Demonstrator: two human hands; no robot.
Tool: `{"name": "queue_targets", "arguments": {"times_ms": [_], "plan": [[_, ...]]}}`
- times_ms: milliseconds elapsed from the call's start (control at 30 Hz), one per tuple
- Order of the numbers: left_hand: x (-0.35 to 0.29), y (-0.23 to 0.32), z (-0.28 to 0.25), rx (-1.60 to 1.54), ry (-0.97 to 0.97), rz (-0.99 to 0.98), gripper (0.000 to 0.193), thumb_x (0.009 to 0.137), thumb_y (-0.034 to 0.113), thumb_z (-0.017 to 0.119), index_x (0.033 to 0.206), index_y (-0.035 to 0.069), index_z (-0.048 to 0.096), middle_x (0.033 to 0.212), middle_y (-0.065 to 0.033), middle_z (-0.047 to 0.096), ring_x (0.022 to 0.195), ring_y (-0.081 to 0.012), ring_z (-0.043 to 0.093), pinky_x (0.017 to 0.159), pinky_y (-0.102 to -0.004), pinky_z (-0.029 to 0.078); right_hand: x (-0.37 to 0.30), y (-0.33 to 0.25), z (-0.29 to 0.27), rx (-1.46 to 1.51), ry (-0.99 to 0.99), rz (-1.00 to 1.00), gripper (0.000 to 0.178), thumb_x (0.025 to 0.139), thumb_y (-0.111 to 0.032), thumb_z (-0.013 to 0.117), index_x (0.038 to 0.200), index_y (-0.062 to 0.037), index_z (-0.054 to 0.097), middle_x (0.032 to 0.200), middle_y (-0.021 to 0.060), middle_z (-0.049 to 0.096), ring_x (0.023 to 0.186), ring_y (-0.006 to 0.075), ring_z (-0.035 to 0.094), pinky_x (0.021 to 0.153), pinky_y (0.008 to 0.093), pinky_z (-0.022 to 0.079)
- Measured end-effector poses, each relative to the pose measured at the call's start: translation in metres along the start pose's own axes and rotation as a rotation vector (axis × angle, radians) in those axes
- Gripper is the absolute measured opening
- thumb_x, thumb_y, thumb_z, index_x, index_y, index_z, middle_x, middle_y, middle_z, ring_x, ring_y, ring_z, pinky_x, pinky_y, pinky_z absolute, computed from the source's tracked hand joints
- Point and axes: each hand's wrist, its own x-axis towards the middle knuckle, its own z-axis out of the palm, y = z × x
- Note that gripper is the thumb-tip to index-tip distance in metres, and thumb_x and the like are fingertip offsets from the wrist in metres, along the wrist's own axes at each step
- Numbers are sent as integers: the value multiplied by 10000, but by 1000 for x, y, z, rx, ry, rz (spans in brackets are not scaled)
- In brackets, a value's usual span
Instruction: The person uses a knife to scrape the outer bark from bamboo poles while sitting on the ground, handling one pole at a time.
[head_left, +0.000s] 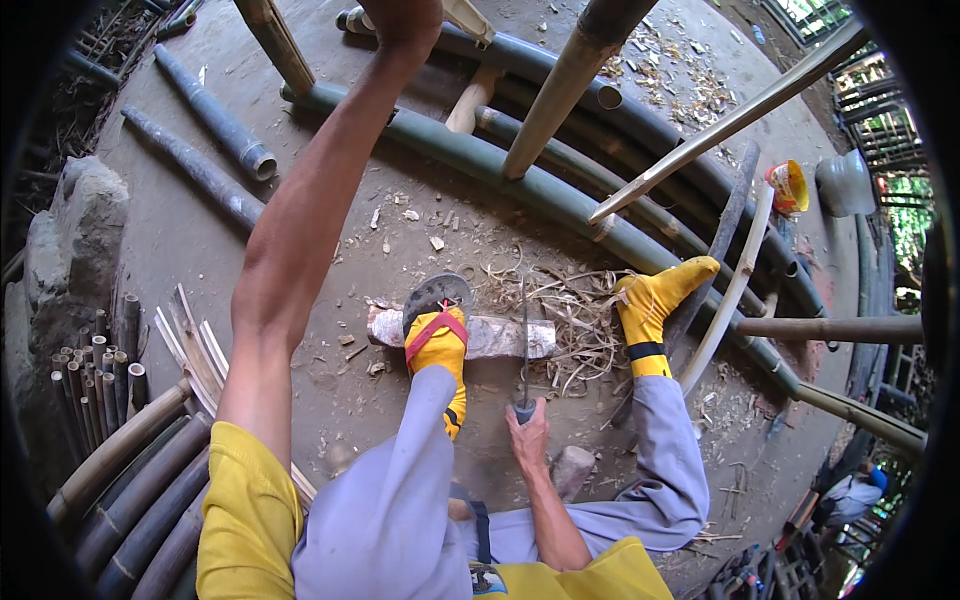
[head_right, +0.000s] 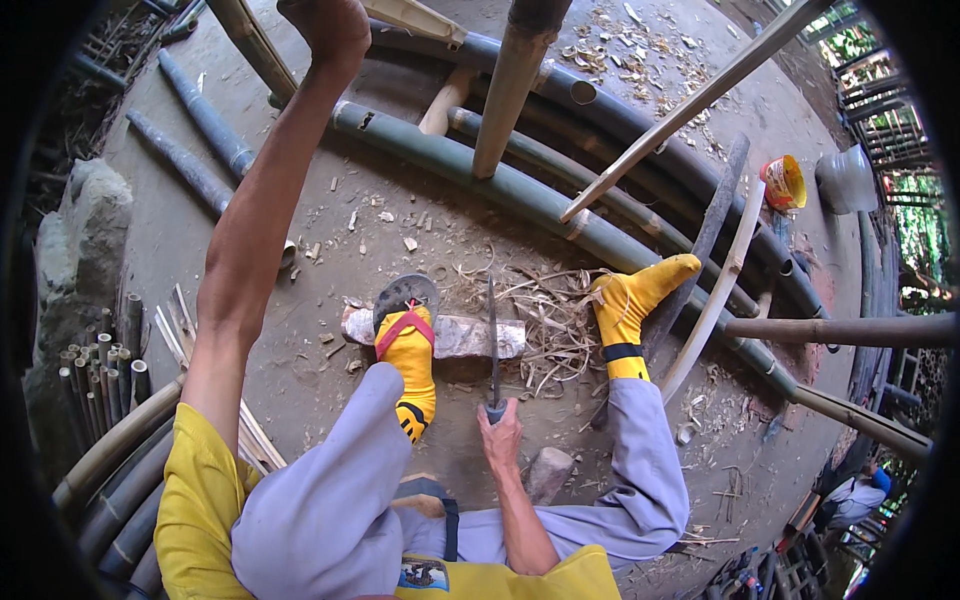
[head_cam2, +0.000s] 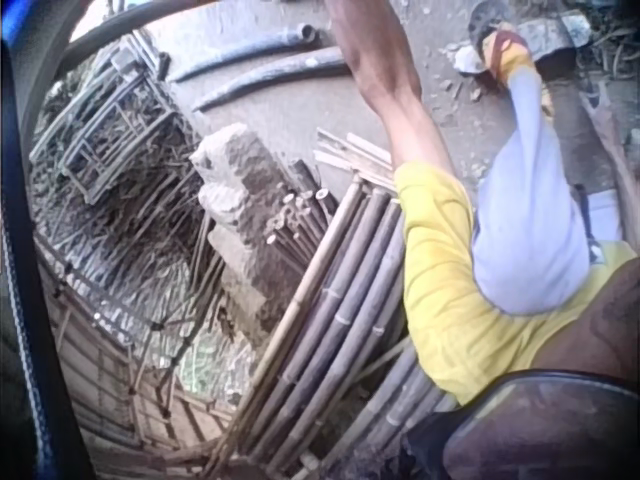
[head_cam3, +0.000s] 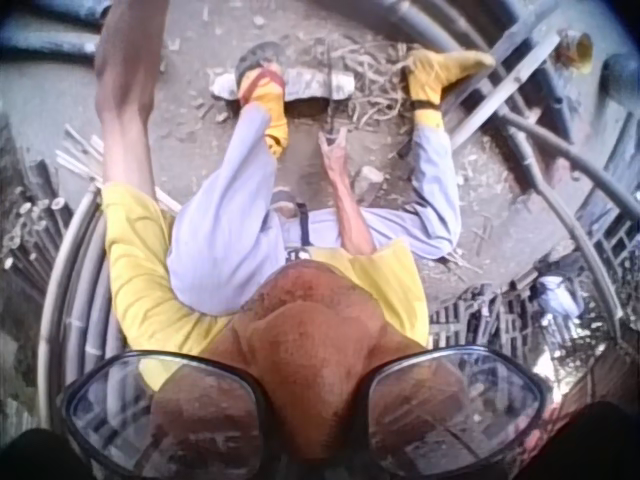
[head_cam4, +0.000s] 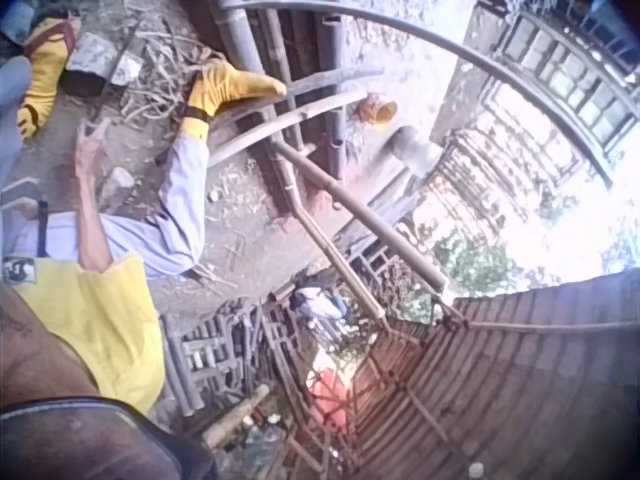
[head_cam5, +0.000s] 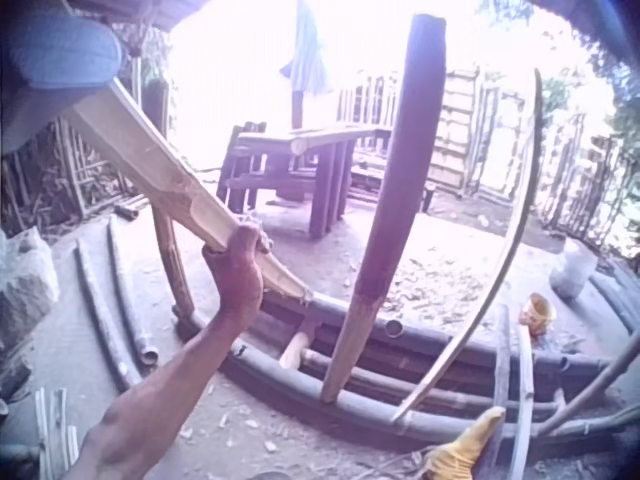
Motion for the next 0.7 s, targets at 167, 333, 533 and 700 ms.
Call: {"name": "queue_targets", "arguments": {"times_ms": [167,333,533,700], "plan": [[1,-3,-2,-74,40,1,184,843,104,600,673,36,581,605,-12,542,568,-95,522,580,-259,426,1,-4,-2,14,13,-3,329,790,-229,679,953,-46,459,725,200,602,702,417,601,608,474,450],[12,-3,-9,-88,2,63,169,846,108,602,695,34,584,599,-11,531,562,-101,521,567,-257,431,1,0,1,18,13,7,323,790,-231,681,940,-49,461,733,197,605,707,411,605,613,472,453],[17,-4,-10,-88,44,0,188,839,127,610,677,36,583,577,-8,522,551,-106,518,559,-258,425,1,1,3,27,2,35,326,786,-228,685,954,-52,468,746,189,611,722,405,608,625,468,456],[26,-6,-5,170,-90,-27,215,828,193,604,712,15,576,585,-1,522,564,-129,530,559,-288,422,-1,-6,5,15,24,-21,383,773,-207,691,1034,-49,459,791,207,618,745,410,612,643,465,463]]}}
